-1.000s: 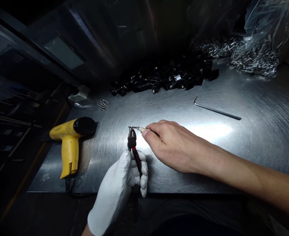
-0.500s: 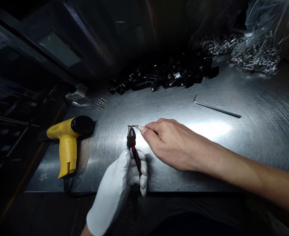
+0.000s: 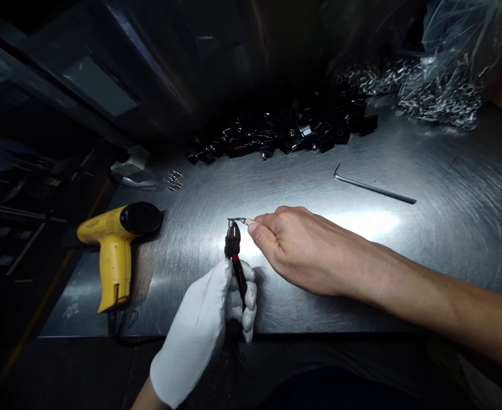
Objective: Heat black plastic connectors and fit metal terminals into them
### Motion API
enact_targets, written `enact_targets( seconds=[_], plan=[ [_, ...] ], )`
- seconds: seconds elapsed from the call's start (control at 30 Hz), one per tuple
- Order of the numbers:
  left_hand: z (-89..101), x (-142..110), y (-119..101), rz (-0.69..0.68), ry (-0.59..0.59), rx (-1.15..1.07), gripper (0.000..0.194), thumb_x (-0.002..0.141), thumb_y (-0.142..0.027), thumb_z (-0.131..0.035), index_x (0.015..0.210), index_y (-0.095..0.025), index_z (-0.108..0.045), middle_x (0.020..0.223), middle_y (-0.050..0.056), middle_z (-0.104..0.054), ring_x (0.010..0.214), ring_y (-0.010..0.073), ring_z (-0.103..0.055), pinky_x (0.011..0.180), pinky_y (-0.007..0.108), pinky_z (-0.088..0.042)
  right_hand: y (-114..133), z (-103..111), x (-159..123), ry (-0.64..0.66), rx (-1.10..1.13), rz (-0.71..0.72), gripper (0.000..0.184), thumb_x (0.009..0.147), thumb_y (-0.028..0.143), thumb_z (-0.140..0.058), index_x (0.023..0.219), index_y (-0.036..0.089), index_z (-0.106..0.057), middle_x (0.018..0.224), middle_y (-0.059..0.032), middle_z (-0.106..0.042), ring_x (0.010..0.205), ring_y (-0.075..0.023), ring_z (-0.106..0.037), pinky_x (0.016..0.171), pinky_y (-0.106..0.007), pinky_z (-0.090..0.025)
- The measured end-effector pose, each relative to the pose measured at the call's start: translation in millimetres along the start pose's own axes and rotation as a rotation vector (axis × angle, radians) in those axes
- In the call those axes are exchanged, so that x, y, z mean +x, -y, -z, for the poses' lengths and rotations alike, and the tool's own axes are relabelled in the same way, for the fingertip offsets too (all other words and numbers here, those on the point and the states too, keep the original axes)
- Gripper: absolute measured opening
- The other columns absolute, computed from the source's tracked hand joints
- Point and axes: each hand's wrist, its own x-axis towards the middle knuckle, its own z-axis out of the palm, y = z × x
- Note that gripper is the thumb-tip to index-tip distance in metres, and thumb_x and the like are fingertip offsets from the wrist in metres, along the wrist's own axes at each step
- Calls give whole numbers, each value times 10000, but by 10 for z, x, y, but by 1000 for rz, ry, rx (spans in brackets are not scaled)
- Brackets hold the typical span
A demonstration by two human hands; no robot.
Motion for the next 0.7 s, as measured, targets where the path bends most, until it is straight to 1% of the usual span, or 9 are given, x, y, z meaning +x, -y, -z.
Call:
enact_targets(
  seconds=[0.13, 0.23, 0.33, 0.43, 0.47, 0.53, 0.63, 0.7],
  plan=[
    [22, -7, -12, -4, 32, 26, 485, 1017, -564, -300, 927, -182, -584, 671, 0, -559, 488, 118, -524, 434, 234, -465, -14, 48, 4, 17, 38, -15, 386, 1020, 452, -419, 838, 236, -681, 824, -38, -695, 775, -245, -630, 735, -377, -461],
    [24, -6, -11, -3, 54, 42, 484, 1017, -566, -301, 919, -182, -580, 668, 1, -562, 479, 118, -523, 428, 234, -465, -51, 65, 6, 55, 86, -35, 402, 1006, 486, -435, 793, 238, -668, 753, -22, -665, 709, -232, -605, 690, -369, -459],
    [16, 28, -5, 7, 68, 5, 461, 1014, -555, -330, 928, -180, -583, 657, 0, -562, 475, 122, -530, 424, 235, -470, -69, 56, 19, 90, 148, -85, 465, 999, 543, -413, 729, 231, -629, 663, -3, -596, 598, -193, -534, 602, -348, -431],
    [19, 79, 1, 25, 102, -102, 440, 985, -568, -415, 926, -168, -588, 647, 6, -570, 460, 129, -538, 410, 246, -482, -47, 54, 43, 94, 190, -102, 491, 998, 568, -388, 739, 224, -625, 671, -2, -586, 593, -182, -520, 596, -341, -425],
    [25, 83, 7, 46, 120, -152, 453, 973, -585, -435, 918, -163, -590, 644, 11, -574, 453, 132, -539, 402, 250, -485, -39, 62, 50, 92, 193, -100, 493, 997, 570, -385, 741, 223, -624, 681, -4, -592, 607, -186, -530, 607, -343, -430],
    [41, 42, 37, 133, 156, -306, 474, 951, -614, -463, 906, -161, -594, 642, 13, -575, 436, 130, -530, 384, 258, -490, -36, 91, 54, 83, 181, -97, 487, 990, 569, -390, 727, 225, -613, 699, -11, -608, 642, -202, -554, 633, -353, -443],
    [66, -141, 168, 285, 182, -536, 448, 948, -616, -475, 916, -183, -585, 632, -15, -547, 395, 105, -484, 350, 241, -469, -82, 151, 21, 86, 114, -113, 467, 980, 548, -414, 700, 230, -611, 733, -32, -650, 711, -239, -597, 702, -386, -467],
    [75, -286, 303, 362, 159, -647, 443, 959, -619, -458, 927, -194, -581, 619, -31, -535, 369, 82, -459, 336, 204, -437, -127, 179, -29, 95, 46, -130, 440, 966, 533, -459, 698, 237, -645, 734, -43, -672, 734, -260, -619, 733, -400, -476]
  ],
)
